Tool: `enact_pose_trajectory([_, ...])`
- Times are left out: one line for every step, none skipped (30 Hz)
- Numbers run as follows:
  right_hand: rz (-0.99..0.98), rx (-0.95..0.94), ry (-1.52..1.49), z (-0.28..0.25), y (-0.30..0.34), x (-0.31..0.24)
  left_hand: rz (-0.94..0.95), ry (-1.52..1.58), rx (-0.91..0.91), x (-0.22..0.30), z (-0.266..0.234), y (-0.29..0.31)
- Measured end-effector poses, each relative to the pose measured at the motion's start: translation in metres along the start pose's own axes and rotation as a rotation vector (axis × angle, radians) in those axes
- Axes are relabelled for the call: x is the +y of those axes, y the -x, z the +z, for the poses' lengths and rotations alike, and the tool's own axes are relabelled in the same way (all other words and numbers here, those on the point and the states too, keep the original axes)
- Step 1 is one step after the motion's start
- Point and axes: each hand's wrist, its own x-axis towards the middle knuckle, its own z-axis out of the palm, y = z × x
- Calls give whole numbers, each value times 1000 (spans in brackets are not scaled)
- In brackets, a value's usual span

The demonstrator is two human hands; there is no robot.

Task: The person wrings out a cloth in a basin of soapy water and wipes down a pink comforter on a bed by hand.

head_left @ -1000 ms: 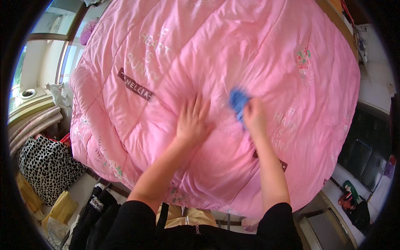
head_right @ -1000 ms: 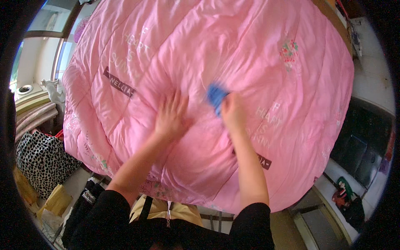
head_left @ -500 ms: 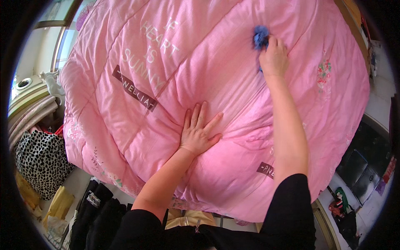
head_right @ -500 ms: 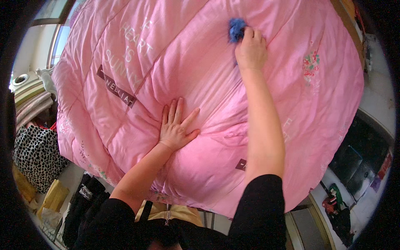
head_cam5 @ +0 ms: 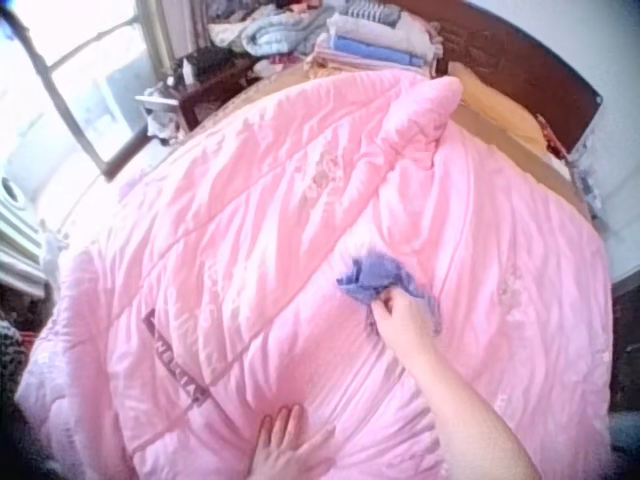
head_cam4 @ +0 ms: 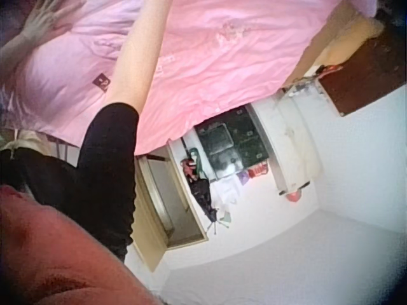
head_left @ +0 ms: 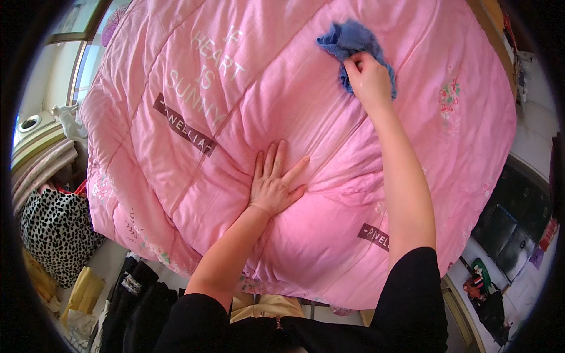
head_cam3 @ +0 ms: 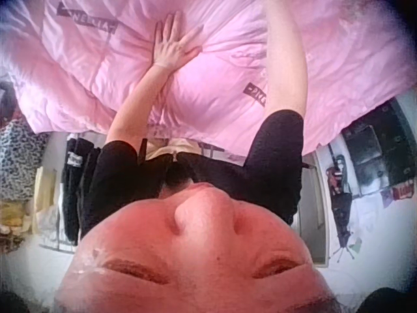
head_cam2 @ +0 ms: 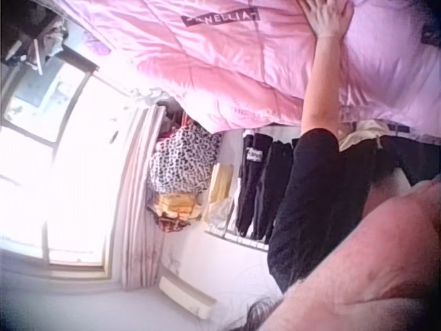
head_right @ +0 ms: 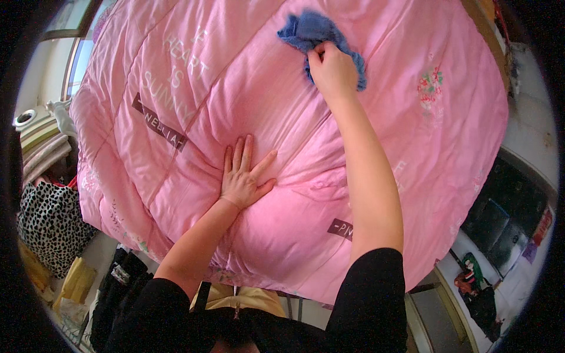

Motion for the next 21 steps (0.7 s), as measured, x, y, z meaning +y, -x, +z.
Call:
enact_pose_trajectory([-73,35,59,-17,8,-15,-20,-10,-11,-5,-1,2])
enact_pose_trajectory([-134,78,135,-34,15,-22,-21,-10,-26,-3,0,3])
enact_pose_trajectory([-229,123,210,-36,16,-16,-19,-11,-23,-1,1,2])
enact_pose_trajectory([-324,168,285,-36,15,-5,-17,-12,-20,1,2,-1])
enact_pose_trajectory([-408,216,370,-39,16,9,0,-12,-21,6,0,-3])
enact_pose_trajectory([-390,169,194,-34,18,9,-5,-22,-18,4,2,-4])
enact_pose_trajectory([-293,115,85,-34,37,10,11,-23,-7,3,3,-2])
enact_pose_trajectory([-214,49,-48,-36,67,-18,-2,-35,8,-4,6,1])
enact_pose_trajectory([-172,3,-55,-43,105,-45,-12,-37,20,-7,7,5])
enact_pose_trajectory([-166,-11,-160,-40,145,-55,-38,-55,6,-7,8,5])
enact_pose_trajectory([-106,-181,-114,-35,189,-69,-54,-64,-16,-7,11,4])
enact_pose_trajectory([-40,-348,-75,-30,217,-75,-70,-80,-41,-6,12,4])
enact_pose_trajectory([-116,-385,13,-24,220,-70,-74,-79,-51,-4,9,4])
enact_pose_trajectory([-200,-421,91,-16,218,-65,-86,-87,-57,-2,3,4])
enact_pose_trajectory([-281,-446,173,-6,212,-56,-89,-98,-59,-1,1,1])
enact_pose_trajectory([-416,-371,290,14,198,-39,-74,-77,-9,-2,6,0])
enact_pose_trajectory([-527,-307,417,30,179,-19,-56,-49,-1,0,9,-1])
enact_pose_trajectory([-552,-267,570,26,141,-18,-61,-38,14,-2,11,-1])
enact_pose_trajectory([-290,-310,562,22,91,-10,-57,-21,41,0,13,-5])
enact_pose_trajectory([-334,142,713,16,48,9,-56,-37,42,1,11,-4])
enact_pose_trajectory([-101,55,690,-3,1,39,-37,-8,18,6,10,-1])
